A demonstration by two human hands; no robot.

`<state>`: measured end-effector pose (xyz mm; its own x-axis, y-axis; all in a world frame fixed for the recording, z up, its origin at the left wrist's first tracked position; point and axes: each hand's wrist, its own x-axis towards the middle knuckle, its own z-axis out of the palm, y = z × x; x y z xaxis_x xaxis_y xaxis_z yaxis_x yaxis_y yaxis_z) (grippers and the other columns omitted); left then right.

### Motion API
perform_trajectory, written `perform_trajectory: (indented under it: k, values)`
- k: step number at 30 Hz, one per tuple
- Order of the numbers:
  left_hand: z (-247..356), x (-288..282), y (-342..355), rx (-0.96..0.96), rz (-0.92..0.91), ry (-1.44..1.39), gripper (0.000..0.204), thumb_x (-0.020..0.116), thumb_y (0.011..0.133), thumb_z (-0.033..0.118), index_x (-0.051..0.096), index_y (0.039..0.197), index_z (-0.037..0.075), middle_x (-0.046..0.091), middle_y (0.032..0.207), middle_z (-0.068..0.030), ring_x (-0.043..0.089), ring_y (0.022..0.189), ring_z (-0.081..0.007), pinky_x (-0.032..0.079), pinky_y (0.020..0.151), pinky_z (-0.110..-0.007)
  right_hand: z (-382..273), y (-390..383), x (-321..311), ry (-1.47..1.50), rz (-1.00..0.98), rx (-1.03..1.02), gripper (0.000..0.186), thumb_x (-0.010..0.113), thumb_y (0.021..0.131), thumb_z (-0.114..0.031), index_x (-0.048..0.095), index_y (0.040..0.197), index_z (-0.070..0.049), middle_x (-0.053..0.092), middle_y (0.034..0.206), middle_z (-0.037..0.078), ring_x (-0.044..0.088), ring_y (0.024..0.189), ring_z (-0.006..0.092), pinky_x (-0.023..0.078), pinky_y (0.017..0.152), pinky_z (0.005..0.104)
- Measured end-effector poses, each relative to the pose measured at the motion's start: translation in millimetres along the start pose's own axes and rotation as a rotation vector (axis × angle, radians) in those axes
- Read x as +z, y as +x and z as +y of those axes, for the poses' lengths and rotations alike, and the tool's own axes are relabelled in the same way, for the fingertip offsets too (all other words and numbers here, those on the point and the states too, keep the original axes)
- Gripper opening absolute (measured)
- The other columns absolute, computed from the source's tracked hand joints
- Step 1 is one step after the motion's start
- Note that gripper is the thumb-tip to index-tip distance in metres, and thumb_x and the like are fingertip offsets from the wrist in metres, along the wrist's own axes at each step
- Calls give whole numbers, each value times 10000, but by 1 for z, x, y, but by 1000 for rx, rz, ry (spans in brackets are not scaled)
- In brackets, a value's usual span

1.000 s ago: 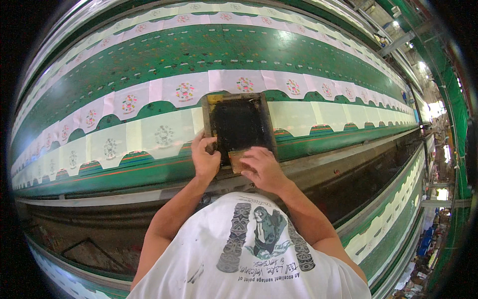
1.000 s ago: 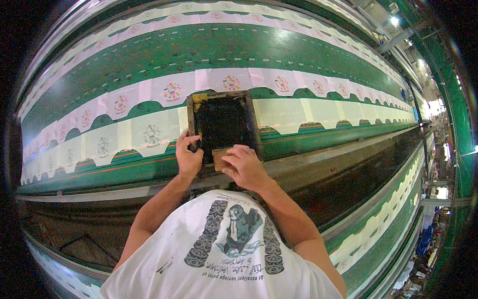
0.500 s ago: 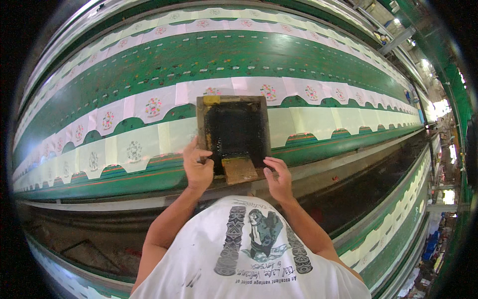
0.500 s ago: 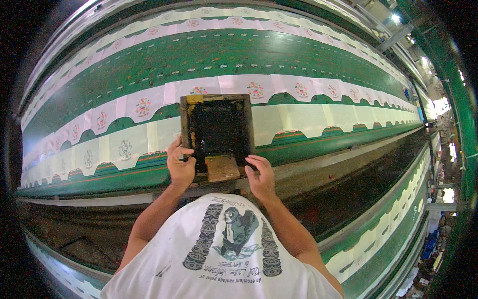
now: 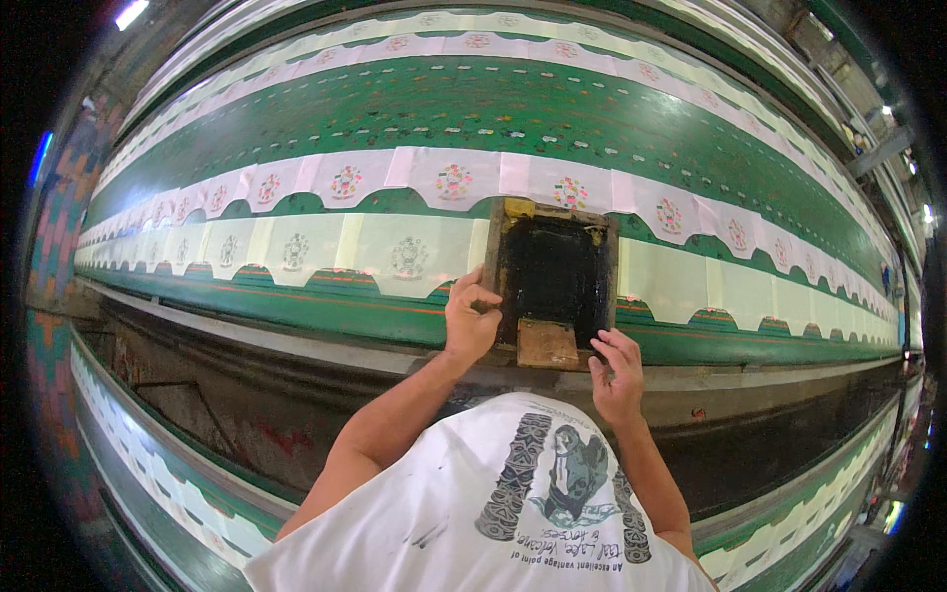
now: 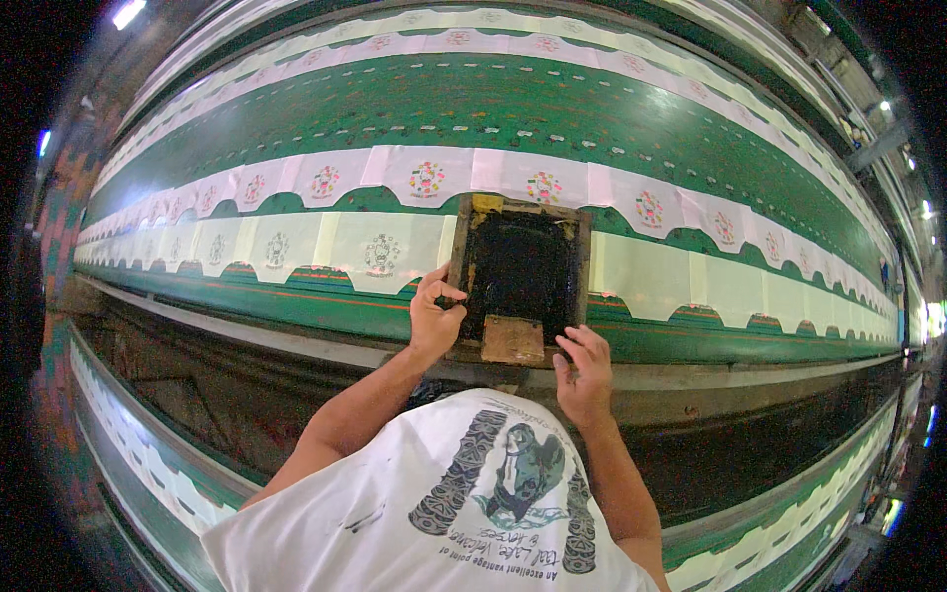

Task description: The person uses a wooden squeegee to spread dark ink across a screen-printing frame and repeatedly presses it onto a long roll of patterned fabric moving on a conveyor. The person repositions the frame along the fabric and continues the printing process.

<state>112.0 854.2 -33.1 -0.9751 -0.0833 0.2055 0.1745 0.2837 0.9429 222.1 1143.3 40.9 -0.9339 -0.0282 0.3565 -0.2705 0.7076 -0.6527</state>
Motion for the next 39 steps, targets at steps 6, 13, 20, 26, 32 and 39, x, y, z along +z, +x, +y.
perform_trajectory:
  k: [6, 13, 20, 26, 32, 39]
  values:
    - [1, -1, -1, -37, 15, 12, 199, 769, 767, -106, 753, 894, 46, 631, 1595, -241, 645, 1392, -361, 561, 1082, -405, -24, 31, 4, -21, -305, -265, 426, 886, 899, -142, 765, 1296, -48, 704, 1407, 162, 647, 1354, 404, 522, 1143, 512]
    - [-6, 8, -1, -54, 21, -13, 203, 788, 741, -98, 756, 866, 59, 644, 1580, -234, 616, 1425, -389, 491, 1193, -440, -36, 63, 22, -217, -521, -359, 456, 781, 846, -49, 766, 1301, -59, 720, 1250, 150, 689, 1185, 374, 554, 1035, 521]
    - [2, 7, 3, -77, 11, -47, 264, 775, 805, -79, 781, 1033, 54, 677, 1526, -229, 630, 1412, -405, 464, 1231, -466, -15, 150, 2, -134, -855, -187, 441, 628, 889, 49, 790, 1281, -70, 733, 1160, 194, 694, 1142, 413, 563, 1020, 518]
    - [-1, -4, 16, -51, -58, 40, 192, 787, 903, -52, 786, 1068, 47, 697, 1457, -246, 672, 1377, -375, 508, 1174, -409, 15, 214, 33, -160, -591, -198, 477, 573, 902, 56, 802, 1287, -109, 745, 1150, 189, 693, 1188, 436, 560, 1045, 536]
    - [12, -12, 26, -173, -134, 30, 152, 828, 866, -60, 792, 969, 46, 713, 1388, -235, 675, 1358, -388, 536, 1113, -428, 16, 225, 54, -229, -506, -4, 443, 622, 906, 39, 809, 1284, -95, 751, 1189, 186, 697, 1210, 424, 558, 1075, 533]
    - [1, -9, 23, -66, -108, 60, 168, 835, 846, -88, 774, 921, 49, 735, 1350, -216, 693, 1327, -373, 538, 1107, -422, 9, 155, 58, -332, -425, -240, 500, 660, 864, 23, 767, 1335, -105, 689, 1163, 144, 653, 1145, 394, 522, 1006, 523]
